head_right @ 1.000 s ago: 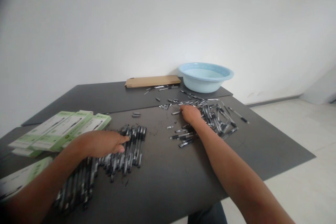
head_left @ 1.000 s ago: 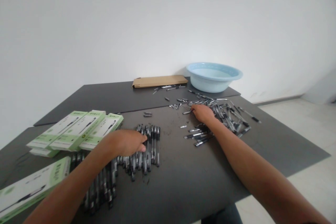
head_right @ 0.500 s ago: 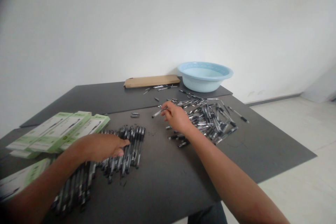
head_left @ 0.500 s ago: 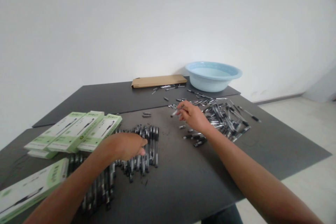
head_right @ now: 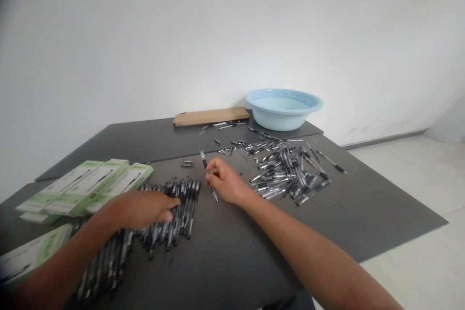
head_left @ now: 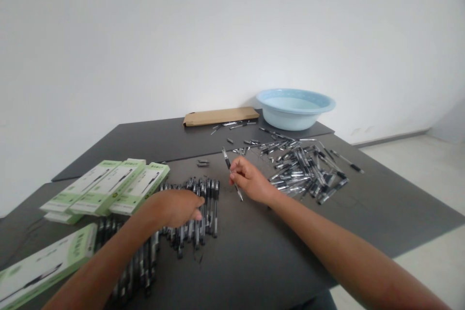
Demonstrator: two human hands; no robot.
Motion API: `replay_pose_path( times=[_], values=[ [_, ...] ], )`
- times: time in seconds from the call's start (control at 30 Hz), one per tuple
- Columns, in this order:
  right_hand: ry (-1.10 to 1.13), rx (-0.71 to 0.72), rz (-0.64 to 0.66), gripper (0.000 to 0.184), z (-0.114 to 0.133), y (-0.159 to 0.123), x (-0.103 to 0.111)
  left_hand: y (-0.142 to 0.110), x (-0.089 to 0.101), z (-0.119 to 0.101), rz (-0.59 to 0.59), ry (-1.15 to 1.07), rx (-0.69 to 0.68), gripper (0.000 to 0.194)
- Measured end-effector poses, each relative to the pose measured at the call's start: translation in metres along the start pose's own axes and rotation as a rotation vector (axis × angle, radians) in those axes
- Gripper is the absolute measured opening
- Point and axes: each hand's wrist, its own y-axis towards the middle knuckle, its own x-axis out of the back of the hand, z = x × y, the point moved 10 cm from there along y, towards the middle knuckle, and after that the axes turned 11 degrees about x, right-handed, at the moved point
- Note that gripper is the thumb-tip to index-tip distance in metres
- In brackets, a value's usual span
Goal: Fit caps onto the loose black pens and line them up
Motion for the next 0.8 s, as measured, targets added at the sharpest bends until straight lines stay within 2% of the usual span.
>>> replay_pose_path(
  times=[0.43,0.6,0.8],
  values=[
    [0.088,0.048,-0.054,0.021,-0.003,0.0,0.001,0.004,-0.002,-0.003,-0.012,-0.005,0.021,0.044],
    [0.089,0.021,-0.01,0.02,-0.005,0.001,-0.002,0.008,-0.003,-0.003,-0.039,-0.037,-0.003,0.046],
    [0.363,-0.087,-0.07,0.011,-0.015,0.001,-0.009,0.01,0.009,-0.002,-0.096,-0.103,0.038,0.06]
  ],
)
